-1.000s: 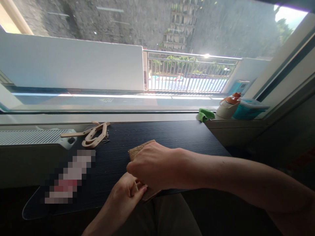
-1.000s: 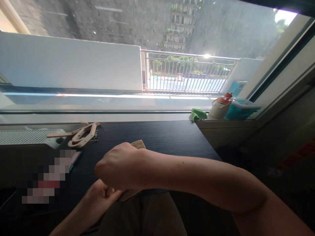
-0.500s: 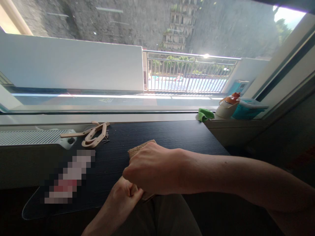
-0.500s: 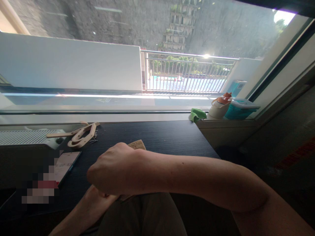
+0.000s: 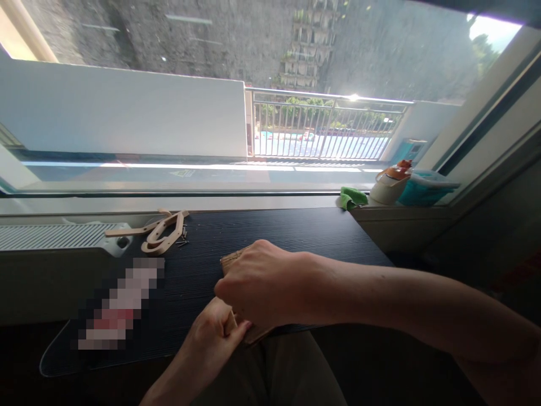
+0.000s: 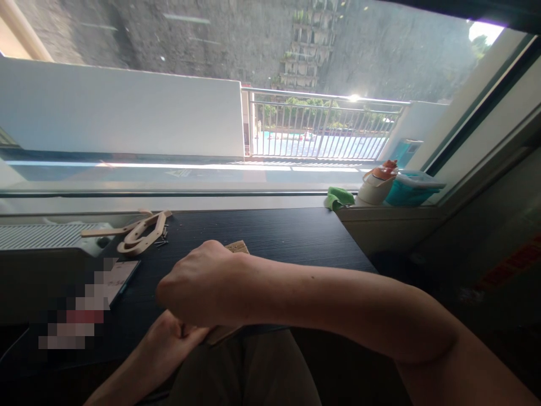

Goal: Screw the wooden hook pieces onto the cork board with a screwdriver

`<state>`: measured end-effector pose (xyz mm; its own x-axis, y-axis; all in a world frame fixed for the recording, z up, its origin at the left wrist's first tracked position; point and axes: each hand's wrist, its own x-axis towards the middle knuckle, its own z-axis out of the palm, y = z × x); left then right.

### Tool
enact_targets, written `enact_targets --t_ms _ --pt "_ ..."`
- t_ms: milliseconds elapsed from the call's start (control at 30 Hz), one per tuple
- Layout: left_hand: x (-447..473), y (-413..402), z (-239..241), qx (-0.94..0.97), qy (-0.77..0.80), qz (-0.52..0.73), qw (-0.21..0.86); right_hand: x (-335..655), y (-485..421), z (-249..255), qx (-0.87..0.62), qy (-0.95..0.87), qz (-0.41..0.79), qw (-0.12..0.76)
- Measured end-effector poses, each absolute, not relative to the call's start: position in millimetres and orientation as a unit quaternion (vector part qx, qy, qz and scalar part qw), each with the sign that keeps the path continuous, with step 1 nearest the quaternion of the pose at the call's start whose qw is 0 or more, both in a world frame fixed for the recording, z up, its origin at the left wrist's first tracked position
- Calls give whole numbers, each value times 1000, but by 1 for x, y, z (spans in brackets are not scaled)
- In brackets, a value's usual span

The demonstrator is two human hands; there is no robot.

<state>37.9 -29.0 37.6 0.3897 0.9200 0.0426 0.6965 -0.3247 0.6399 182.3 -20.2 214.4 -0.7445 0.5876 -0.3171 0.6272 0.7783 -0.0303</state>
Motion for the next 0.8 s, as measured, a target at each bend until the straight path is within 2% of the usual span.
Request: enact_targets --t_ms 467,800 --pt "40 -29 40 791 499 228 271 189 -16 198 314 940 -81 107" --pt "37 -29 37 787 517 201 269 184 -20 217 312 935 -74 150"
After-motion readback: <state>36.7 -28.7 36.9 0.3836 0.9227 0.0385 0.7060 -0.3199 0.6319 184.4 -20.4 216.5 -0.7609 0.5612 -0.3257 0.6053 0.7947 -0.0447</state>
